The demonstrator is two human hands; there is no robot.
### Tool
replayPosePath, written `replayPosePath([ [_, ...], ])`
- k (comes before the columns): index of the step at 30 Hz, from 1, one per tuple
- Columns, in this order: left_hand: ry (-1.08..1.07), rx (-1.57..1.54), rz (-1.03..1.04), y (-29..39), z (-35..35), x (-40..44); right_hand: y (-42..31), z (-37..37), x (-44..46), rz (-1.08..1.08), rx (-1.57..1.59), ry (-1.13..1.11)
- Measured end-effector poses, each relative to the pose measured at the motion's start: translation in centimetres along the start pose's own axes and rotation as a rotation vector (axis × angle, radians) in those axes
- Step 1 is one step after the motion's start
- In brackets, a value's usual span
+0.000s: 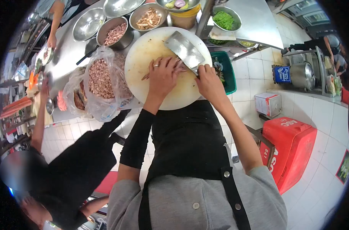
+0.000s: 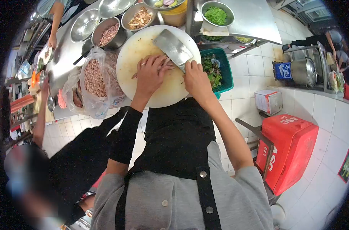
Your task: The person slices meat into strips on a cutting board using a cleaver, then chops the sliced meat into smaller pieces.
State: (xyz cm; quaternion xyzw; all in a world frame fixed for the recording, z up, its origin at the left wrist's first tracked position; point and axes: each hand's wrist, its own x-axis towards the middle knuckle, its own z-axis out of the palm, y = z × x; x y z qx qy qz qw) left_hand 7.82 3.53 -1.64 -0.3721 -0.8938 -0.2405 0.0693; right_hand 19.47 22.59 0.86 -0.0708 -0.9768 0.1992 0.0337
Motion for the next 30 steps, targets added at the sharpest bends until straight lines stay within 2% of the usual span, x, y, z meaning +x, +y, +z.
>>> replayPosePath([
  [3, -0.096, -0.065, 0.075, -1.0, -1.4, 0.2, 0.5, 0.6, 1.1, 0.021, -0.097, -0.004],
  [7, -0.189, -0.012, 0.225, -2.3, -2.5, 0.2, -1.0, -3.6, 1.1, 0.226, 0.016, 0.030],
  [10, -0.176, -0.109, -0.040, -0.2, -3.7, 0.5, -1.9, -5.3, -0.5, 0.284, 0.172, 0.038],
  [11, -0.154, -0.075, -0.039, 0.2, -3.2, 0.6, -1.9, -4.6, -1.2, 0.233, 0.158, 0.112],
  [13, -0.107, -0.003, -0.042, 0.7, -2.1, 1.0, -1.9, -3.2, -1.8, 0.259, 0.113, 0.019],
  [15, -0.165, 0.051, -0.114, 1.2, -0.8, 1.3, -2.3, -2.9, -1.9, 0.272, 0.038, -0.059],
  [19, -0.186, -0.003, -0.187, 1.6, -0.7, 1.5, -4.0, -5.0, -2.9, 0.279, 0.031, -0.068],
  [22, 0.003, -0.027, 0.088, -0.5, -0.6, 1.4, -4.0, -4.0, -2.5, 0.266, 0.004, -0.059],
  [25, -0.146, -0.136, 0.190, -2.3, -0.1, 1.7, -3.3, -2.5, -0.7, 0.226, -0.062, -0.079],
  [29, -0.138, -0.205, 0.206, -3.0, -0.1, 1.7, -5.1, -7.0, -0.3, 0.263, -0.035, -0.135],
  [30, -0.122, -0.234, 0.205, -3.1, -0.1, 1.6, -4.6, -6.0, -0.4, 0.250, -0.037, -0.132],
])
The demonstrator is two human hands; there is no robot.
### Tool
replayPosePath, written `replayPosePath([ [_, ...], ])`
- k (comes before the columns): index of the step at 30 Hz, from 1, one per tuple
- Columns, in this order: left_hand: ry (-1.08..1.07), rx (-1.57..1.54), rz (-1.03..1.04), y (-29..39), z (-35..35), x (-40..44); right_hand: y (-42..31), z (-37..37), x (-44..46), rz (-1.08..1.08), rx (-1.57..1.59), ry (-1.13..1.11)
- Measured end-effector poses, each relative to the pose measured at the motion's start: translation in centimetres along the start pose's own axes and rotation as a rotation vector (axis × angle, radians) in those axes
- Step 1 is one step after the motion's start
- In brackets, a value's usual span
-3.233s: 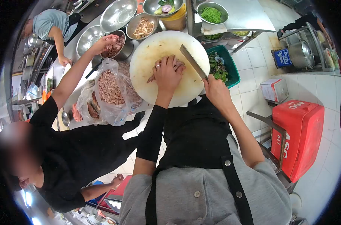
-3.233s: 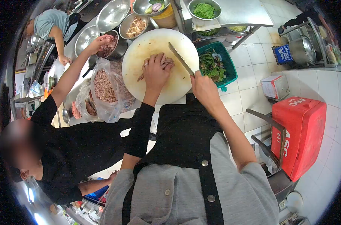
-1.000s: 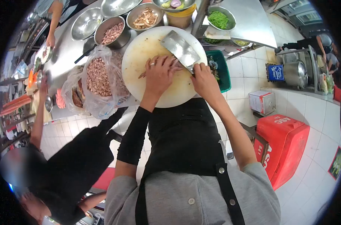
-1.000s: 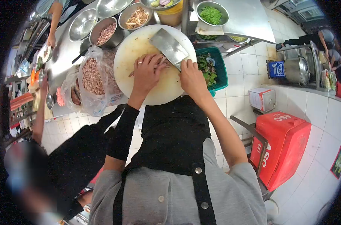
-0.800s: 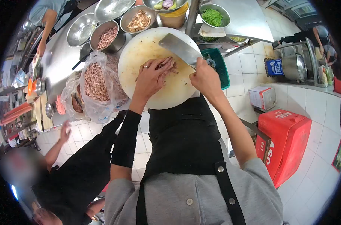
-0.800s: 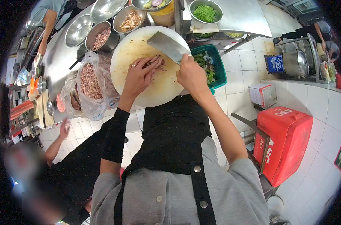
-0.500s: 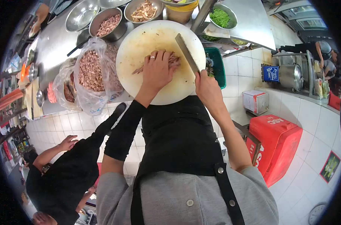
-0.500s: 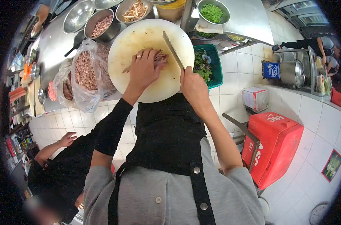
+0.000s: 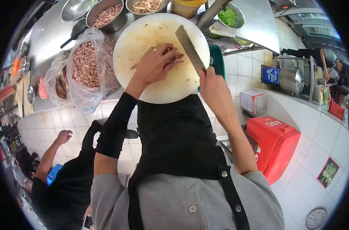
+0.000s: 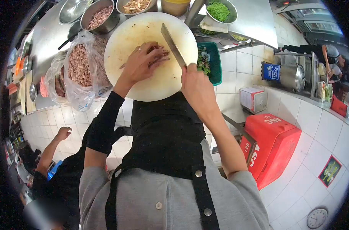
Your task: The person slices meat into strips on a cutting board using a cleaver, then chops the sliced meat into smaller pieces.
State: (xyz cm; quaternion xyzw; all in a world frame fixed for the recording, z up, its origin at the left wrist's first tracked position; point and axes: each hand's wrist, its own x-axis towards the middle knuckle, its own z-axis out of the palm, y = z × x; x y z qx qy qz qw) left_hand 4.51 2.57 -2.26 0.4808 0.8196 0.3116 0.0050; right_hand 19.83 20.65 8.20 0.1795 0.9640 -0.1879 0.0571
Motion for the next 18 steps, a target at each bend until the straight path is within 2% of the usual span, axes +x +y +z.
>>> replayPosePath([
  [3, 0.006, -0.035, -0.017, -0.1, 0.5, -0.6, 1.0, 4.7, 0.9, 0.022, -0.022, -0.024],
  [7, 0.029, -0.054, -0.034, 0.4, -0.7, 0.0, -0.8, 0.3, 2.4, -0.063, -0.046, -0.006],
  [13, 0.020, -0.047, -0.040, -0.2, -0.3, 0.0, -1.0, 4.4, 2.3, -0.002, -0.040, -0.026],
  [18, 0.031, -0.088, -0.021, 0.0, -0.7, 0.4, -0.9, 0.3, 2.1, -0.063, -0.022, -0.050],
])
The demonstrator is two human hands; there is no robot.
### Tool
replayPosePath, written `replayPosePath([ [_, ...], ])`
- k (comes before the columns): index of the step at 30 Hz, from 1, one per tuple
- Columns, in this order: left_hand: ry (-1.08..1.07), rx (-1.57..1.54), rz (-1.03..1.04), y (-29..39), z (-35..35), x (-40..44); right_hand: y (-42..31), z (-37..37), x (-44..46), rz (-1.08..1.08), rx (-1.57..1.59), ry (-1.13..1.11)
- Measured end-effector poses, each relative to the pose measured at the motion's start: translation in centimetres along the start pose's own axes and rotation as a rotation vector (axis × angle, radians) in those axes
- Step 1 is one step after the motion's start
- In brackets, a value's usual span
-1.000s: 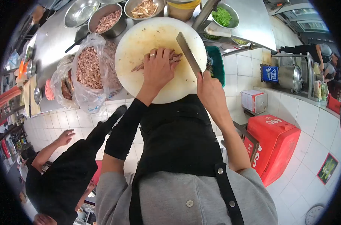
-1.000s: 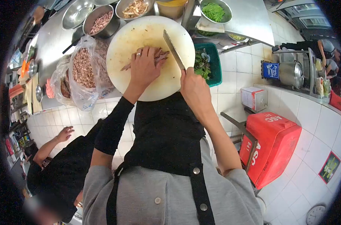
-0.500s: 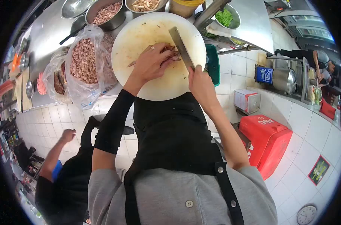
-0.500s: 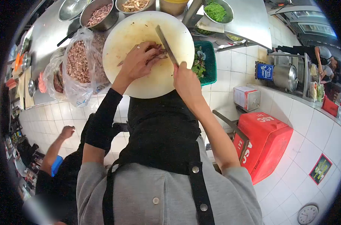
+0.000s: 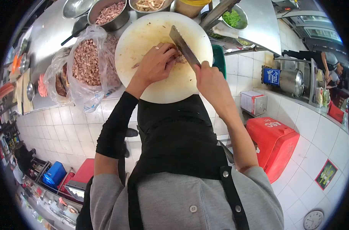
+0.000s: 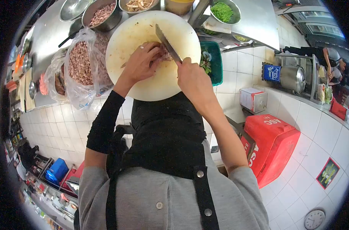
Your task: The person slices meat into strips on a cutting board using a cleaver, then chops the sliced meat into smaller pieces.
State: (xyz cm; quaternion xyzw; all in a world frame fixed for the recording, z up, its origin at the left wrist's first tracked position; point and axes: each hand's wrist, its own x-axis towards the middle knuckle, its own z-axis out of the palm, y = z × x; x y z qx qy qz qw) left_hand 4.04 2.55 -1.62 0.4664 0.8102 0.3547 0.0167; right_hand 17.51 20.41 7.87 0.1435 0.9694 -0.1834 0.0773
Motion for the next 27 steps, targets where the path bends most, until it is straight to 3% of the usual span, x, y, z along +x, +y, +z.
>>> replayPosePath([
  [5, 0.005, 0.006, 0.011, -0.3, 0.0, -0.1, 0.2, 4.6, 1.4, 0.043, -0.008, 0.070],
  [8, 0.028, -0.030, 0.048, -0.5, 0.0, -0.1, -0.7, 1.6, 1.8, -0.032, 0.018, 0.105],
  [11, 0.045, -0.045, 0.037, -0.4, 0.2, -0.7, -1.2, -0.9, -0.4, 0.045, 0.034, -0.030],
  [15, -0.074, -0.024, 0.016, -0.6, 0.0, -0.7, -0.1, 5.7, 1.1, 0.045, -0.016, 0.091],
  [18, -0.003, -0.023, 0.052, -0.4, -0.1, -0.9, -0.8, 4.0, 2.9, -0.035, -0.037, 0.127],
  [21, 0.038, -0.010, 0.106, -0.8, -0.5, -0.7, -1.9, -0.1, 0.7, -0.015, 0.010, 0.009],
  [25, -0.111, 0.007, 0.030, -1.2, -0.9, -1.0, -1.2, 5.7, 0.6, 0.061, 0.001, 0.025],
  [27, -0.047, -0.003, 0.072, -1.4, -1.0, -0.9, -1.3, 5.1, 2.6, -0.028, -0.007, 0.070],
])
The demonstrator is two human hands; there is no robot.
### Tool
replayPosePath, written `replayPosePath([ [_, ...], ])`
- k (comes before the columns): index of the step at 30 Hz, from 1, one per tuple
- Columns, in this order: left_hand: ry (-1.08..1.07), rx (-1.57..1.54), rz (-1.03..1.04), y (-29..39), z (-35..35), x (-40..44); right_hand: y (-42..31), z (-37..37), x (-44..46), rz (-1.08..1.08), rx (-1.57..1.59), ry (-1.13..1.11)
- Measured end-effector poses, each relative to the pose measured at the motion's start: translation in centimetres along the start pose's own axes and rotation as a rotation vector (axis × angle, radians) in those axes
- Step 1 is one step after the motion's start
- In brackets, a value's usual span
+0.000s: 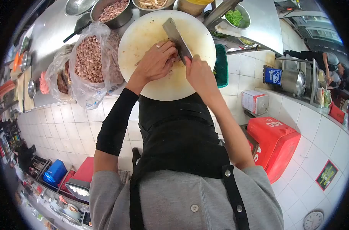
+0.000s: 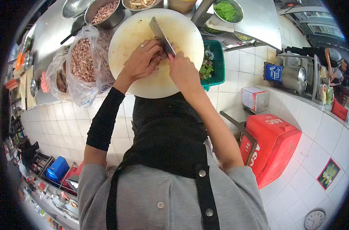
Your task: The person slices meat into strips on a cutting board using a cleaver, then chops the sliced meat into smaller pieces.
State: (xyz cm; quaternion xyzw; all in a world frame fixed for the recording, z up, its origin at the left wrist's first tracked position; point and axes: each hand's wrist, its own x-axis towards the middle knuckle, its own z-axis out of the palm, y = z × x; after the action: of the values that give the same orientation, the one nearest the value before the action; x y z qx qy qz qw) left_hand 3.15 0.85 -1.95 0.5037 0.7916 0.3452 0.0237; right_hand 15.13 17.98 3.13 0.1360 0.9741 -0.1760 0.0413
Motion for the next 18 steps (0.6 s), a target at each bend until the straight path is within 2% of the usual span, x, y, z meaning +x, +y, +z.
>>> replayPosePath([
  [1, 0.014, -0.015, 0.028, 0.5, -0.1, -0.1, -0.4, -0.9, 0.0, -0.023, 0.002, 0.018],
  [4, 0.262, 0.073, -0.006, 1.8, -0.6, -0.4, -0.9, -4.4, -0.5, 0.025, -0.004, -0.069],
  [7, 0.074, 0.065, -0.066, 0.1, -0.2, -1.3, -0.6, -3.1, -2.1, 0.068, -0.008, -0.124],
  [8, 0.068, 0.059, -0.076, -0.1, 0.1, -1.5, 0.2, 0.1, -1.8, 0.089, 0.040, -0.096],
  [11, 0.079, 0.062, -0.059, -0.1, -0.2, -1.3, -0.2, 0.3, 0.1, -0.018, 0.083, 0.077],
  [16, 0.144, 0.031, -0.034, 0.4, -0.7, -1.6, -1.8, -4.6, -1.1, 0.026, 0.073, -0.043],
  [18, 0.134, 0.031, -0.029, -0.6, -0.1, -1.7, -1.7, -3.0, -1.0, 0.051, 0.090, -0.050],
])
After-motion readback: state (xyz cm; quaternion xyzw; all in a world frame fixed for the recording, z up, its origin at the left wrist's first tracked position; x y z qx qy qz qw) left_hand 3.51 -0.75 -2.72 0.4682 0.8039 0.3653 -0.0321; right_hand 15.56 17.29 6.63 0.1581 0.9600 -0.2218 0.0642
